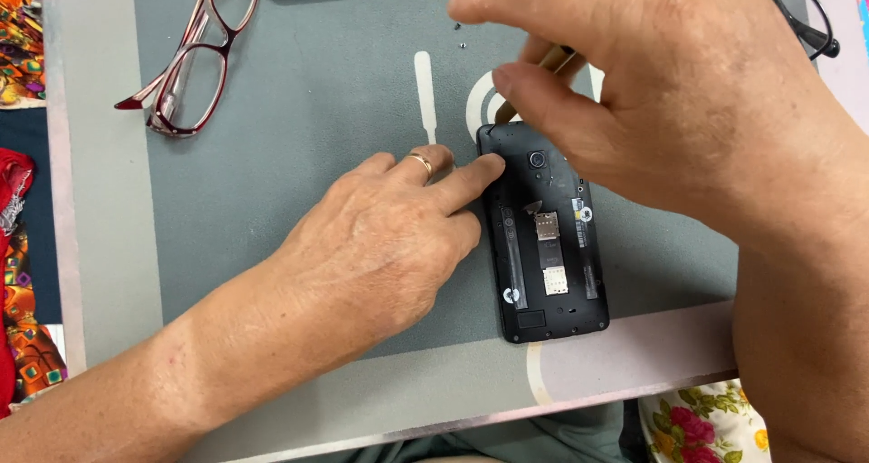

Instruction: The person uses a small screwdriver to remove screws from the back of a black smartphone. They carefully unscrew fasteners from the device's rear casing and place the screws on the gray mat.

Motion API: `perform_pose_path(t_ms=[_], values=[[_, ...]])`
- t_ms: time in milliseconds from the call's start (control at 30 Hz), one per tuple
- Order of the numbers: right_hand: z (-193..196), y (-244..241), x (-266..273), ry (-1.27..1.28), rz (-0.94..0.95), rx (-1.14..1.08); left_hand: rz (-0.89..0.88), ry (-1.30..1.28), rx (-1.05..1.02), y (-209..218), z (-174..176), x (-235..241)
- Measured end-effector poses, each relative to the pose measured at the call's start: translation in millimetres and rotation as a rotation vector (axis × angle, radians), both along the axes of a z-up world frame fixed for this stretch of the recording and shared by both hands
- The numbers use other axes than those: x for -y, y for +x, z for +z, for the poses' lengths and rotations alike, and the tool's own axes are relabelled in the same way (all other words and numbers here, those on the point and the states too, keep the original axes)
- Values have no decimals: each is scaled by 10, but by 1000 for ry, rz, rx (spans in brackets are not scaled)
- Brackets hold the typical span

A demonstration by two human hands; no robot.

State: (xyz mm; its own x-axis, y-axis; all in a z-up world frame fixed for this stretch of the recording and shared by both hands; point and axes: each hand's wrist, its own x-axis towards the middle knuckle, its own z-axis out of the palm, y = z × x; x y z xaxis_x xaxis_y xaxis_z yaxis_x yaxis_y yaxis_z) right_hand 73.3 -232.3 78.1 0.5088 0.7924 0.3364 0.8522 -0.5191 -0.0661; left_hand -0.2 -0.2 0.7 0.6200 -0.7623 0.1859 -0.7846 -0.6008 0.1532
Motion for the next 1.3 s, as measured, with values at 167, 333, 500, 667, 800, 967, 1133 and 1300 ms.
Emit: perform_pose_path(t_ms=[167,333,500,667,800,967,1133,1300], values=[[121,-73,-112,15,23,-218,7,-9,-17,-3,-11,5],[78,-41,-88,24,4,-155,6,-2,-14,-9,28,-2],[98,-42,-117,85,70,-167,13,18,-57,-11,31,1],[41,7,-85,92,98,-121,10,13,-21,-13,39,0],[148,-26,-136,91,105,-269,14,7,-58,-1,17,13],[84,-15,-85,65,63,-200,44,-14,-3,-25,40,31],[53,10,-63,99,54,-178,28,16,-12,-13,25,23],[21,26,-28,99,93,-168,34,60,-20,-11,7,25]])
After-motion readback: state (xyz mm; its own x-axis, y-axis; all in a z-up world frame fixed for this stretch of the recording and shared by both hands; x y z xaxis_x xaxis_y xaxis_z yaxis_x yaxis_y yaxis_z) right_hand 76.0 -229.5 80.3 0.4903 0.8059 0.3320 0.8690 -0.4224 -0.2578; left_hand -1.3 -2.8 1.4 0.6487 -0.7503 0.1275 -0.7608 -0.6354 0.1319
